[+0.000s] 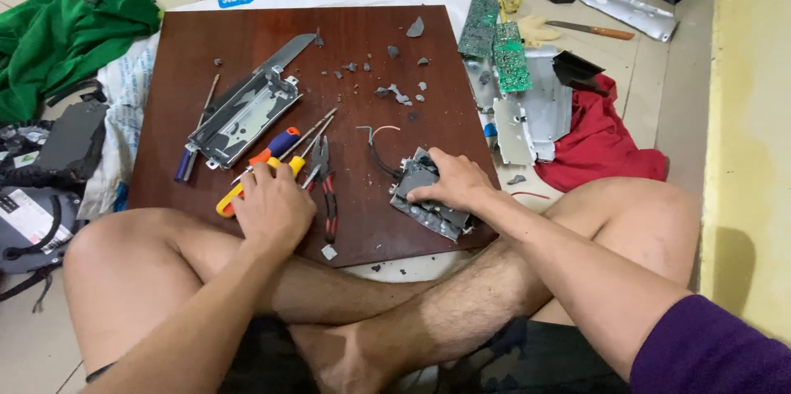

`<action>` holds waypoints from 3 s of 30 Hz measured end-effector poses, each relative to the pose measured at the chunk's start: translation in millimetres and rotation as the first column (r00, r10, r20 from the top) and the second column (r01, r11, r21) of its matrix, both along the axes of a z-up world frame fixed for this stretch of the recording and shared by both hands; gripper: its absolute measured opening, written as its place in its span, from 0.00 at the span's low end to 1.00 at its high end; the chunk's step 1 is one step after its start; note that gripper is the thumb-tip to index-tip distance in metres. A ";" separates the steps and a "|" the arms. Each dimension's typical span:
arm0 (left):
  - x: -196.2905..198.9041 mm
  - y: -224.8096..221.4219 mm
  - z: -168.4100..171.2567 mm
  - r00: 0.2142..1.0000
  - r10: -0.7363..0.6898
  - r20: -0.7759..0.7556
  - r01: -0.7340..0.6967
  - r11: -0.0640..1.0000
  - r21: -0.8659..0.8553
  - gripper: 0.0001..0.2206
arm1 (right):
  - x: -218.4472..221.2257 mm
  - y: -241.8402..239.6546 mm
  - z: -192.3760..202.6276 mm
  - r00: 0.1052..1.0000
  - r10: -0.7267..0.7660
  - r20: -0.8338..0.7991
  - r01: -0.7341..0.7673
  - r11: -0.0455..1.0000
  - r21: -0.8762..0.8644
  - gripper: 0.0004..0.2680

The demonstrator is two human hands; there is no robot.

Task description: The person sits on the floor and uses a screwdriver to remove screws from a small metal electronic casing. They then use pliers to pull out internal components and wires, placing the removed parts on the wooden board.

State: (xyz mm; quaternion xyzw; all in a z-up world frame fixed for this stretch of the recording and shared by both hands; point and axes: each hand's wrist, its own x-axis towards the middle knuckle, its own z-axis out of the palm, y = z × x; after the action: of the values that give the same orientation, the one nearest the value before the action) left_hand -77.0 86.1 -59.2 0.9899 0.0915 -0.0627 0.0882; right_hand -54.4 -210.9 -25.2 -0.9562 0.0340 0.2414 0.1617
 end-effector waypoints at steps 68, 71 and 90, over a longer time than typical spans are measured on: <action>-45.5 -124.3 23.4 0.950 -0.072 -0.303 -0.176 0.679 -0.713 0.24 | -43.7 16.1 -0.7 0.986 0.133 0.100 -0.125 0.989 -0.078 0.23; -49.3 -129.0 26.2 0.928 -0.044 -0.369 -0.282 0.561 -0.778 0.31 | -46.5 16.8 -0.5 0.985 0.141 0.104 -0.130 0.986 -0.105 0.19; -4.7 19.1 -0.4 0.983 -0.012 -0.185 -0.028 0.977 -0.211 0.20 | -38.6 12.2 -7.3 0.987 0.119 0.112 -0.126 0.990 0.056 0.35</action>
State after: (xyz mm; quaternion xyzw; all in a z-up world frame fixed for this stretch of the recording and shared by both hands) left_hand -81.7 105.2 -59.6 0.9642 0.0961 -0.1638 0.1848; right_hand -93.0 -198.7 -32.6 -0.9626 -0.0415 0.1997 0.1783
